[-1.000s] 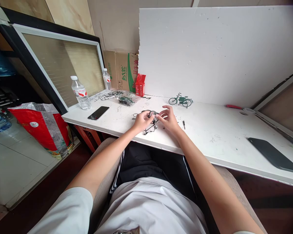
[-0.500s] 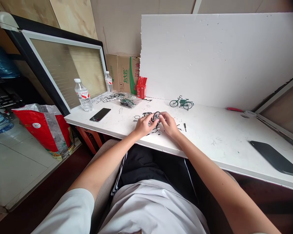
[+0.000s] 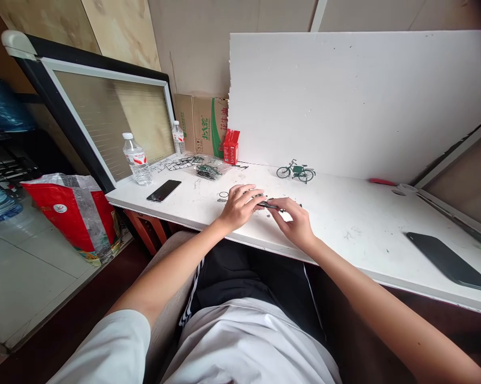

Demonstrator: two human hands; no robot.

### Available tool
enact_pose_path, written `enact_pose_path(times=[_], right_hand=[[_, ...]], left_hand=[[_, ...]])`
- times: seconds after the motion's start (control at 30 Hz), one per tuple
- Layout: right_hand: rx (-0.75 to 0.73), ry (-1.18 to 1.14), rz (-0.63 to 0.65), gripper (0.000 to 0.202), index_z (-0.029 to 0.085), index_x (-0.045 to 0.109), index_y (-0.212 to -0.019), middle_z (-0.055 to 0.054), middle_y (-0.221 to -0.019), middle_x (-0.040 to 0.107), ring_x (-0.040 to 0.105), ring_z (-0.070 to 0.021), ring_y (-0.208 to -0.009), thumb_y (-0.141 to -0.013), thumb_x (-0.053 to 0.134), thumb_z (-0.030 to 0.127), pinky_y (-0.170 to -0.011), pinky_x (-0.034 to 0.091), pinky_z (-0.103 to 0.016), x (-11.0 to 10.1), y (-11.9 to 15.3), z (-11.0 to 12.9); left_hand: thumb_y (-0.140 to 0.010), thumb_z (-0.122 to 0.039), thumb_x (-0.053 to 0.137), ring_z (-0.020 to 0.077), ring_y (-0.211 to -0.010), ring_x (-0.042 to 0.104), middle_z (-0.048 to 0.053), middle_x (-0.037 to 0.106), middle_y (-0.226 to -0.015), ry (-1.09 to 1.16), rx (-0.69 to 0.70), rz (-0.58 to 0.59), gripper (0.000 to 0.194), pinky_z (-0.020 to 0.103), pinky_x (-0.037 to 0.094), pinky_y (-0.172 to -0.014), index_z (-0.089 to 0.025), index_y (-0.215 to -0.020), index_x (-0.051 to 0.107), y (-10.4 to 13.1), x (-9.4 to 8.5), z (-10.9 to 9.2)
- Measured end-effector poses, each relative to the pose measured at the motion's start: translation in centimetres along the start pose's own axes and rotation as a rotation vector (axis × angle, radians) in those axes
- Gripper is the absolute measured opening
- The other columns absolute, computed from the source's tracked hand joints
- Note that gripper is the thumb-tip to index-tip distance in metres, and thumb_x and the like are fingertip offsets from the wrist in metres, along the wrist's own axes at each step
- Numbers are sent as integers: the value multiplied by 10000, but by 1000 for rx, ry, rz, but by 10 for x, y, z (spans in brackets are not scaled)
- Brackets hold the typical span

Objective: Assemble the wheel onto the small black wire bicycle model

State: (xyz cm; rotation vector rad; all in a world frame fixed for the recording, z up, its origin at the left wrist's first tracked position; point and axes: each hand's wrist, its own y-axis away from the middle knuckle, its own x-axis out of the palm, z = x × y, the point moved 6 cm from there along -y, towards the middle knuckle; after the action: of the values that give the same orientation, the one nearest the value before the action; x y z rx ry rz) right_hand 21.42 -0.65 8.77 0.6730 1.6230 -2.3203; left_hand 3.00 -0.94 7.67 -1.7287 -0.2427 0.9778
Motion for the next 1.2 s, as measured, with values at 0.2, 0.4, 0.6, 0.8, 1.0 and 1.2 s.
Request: enact_pose_path(times=[0.2,0.4,0.6,0.8,1.0,1.2], right_hand=[[-131,112,-35,461,384,713,-1379,-89,-1287,755,732,-266,-1076,-1016,609,120,-864,621,-461,-20,20,3],[-151,189,-47,575,421,654,-1464,-102,-1401,698,700,-292,-1163,-989,648,99,-918,620,-498,-21,37,-3],[-167,204,-49,586,398,642,-1479,-130,-1401,677,687,-298,-1174,-988,631,78,-932,618,-518,-20,37,1],[-150,187,-8,567,377,629,-1480,-127,-1389,676,682,-298,-1212,-994,595,86,-949,616,-514,-15,36,-3],[-78,181,108,485,317,656,-1433,-128,-1416,669,666,-302,-1199,-1006,536,118,-979,592,-538,-6,34,-4],[-38,152,160,555,294,564,-1530,-113,-1357,700,634,-309,-1211,-1001,519,133,-1031,561,-555,-4,30,0]], left_hand=[[-972,-463,693,317,-1372,540,170,639,-1421,-16,-133,-99,488,453,330,-1170,-235,-1399,635,-1,-6,-12],[-795,-388,878,275,-1087,581,127,610,-1099,107,-437,-283,412,409,465,-972,-195,-1012,586,14,1,-6],[-887,-252,726,178,-765,642,40,667,-804,752,-778,35,127,330,512,-783,-170,-944,648,20,45,0],[-716,-122,798,241,-1071,719,134,775,-1129,1371,-900,153,489,367,526,-998,-128,-1200,727,18,56,-7],[-774,-209,845,245,-1059,727,163,772,-1189,1501,-1002,180,424,415,518,-1040,-117,-1179,756,28,51,-2],[-726,-218,929,232,-1001,740,137,788,-1107,1435,-1053,132,488,451,504,-1060,-125,-1177,765,38,57,6]])
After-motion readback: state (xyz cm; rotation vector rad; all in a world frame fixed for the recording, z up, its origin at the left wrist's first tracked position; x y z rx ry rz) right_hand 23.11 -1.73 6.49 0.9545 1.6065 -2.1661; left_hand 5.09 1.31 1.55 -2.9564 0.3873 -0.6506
